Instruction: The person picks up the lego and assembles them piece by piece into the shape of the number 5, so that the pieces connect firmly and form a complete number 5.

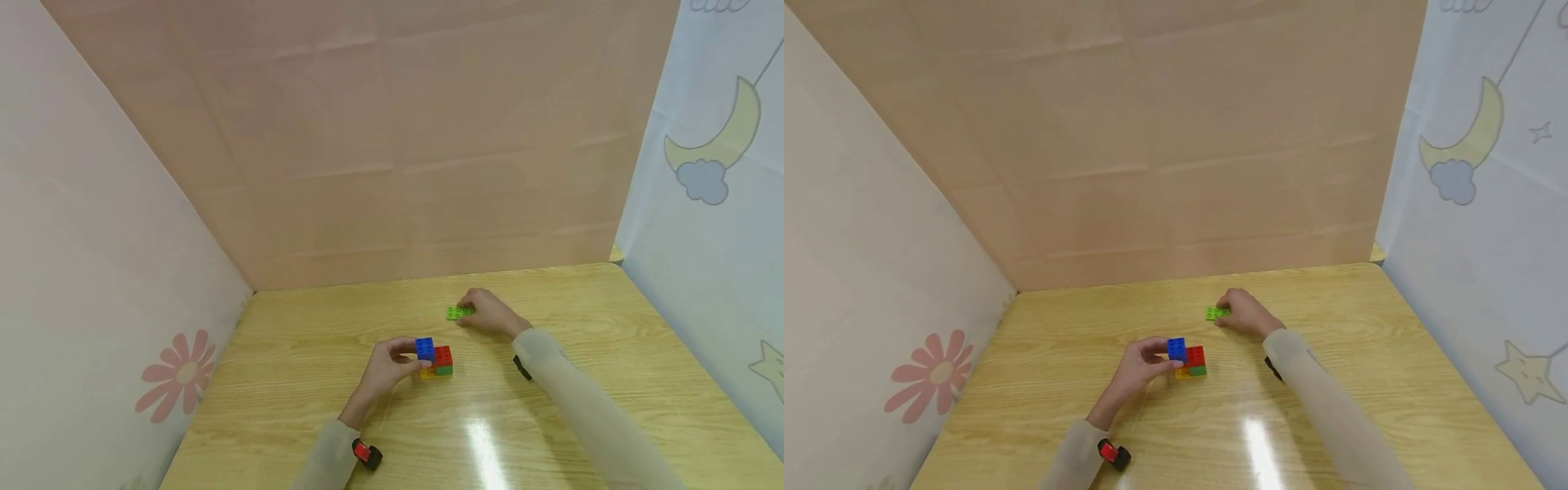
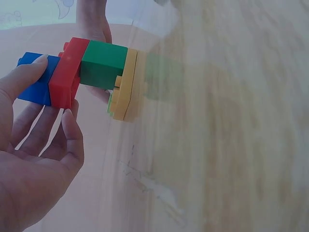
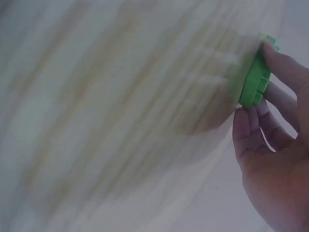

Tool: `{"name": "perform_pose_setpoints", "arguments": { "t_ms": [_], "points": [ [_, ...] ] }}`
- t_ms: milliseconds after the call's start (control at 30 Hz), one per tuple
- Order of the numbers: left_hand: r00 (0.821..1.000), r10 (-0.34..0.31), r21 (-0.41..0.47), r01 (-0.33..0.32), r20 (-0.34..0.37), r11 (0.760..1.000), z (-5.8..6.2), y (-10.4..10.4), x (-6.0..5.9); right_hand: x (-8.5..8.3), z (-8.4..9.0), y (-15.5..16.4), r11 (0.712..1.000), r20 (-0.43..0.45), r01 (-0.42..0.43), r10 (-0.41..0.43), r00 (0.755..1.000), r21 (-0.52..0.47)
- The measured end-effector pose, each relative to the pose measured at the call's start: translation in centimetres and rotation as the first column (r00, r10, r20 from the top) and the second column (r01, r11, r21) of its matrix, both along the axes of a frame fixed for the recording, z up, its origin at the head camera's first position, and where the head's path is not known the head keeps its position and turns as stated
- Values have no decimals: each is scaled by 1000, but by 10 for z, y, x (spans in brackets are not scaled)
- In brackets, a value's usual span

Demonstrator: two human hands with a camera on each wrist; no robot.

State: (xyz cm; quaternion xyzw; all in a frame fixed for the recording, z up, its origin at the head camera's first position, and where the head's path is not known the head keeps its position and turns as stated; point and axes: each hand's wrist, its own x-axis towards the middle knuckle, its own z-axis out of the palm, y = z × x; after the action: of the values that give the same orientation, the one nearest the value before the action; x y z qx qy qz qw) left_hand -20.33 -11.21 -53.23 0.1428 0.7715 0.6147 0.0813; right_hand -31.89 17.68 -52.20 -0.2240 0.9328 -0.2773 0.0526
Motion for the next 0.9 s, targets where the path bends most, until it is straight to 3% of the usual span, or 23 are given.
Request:
{"name": "perform_pose_setpoints", "arguments": {
  "t_ms": [500, 733, 900],
  "points": [
    [1000, -16, 0, 16, 4, 1000, 1, 3, 1, 11, 12, 2, 999, 8, 4, -4, 1000, -51],
    [1000, -27, 15, 27, -4, 1000, 2, 3, 3, 19, 25, 4, 992, -86, -42, 32, 996, -120],
    [999, -36, 56, 35, 9, 998, 1, 4, 4, 29, 35, 3, 992, -130, -53, 38, 991, -116]
  ]
}}
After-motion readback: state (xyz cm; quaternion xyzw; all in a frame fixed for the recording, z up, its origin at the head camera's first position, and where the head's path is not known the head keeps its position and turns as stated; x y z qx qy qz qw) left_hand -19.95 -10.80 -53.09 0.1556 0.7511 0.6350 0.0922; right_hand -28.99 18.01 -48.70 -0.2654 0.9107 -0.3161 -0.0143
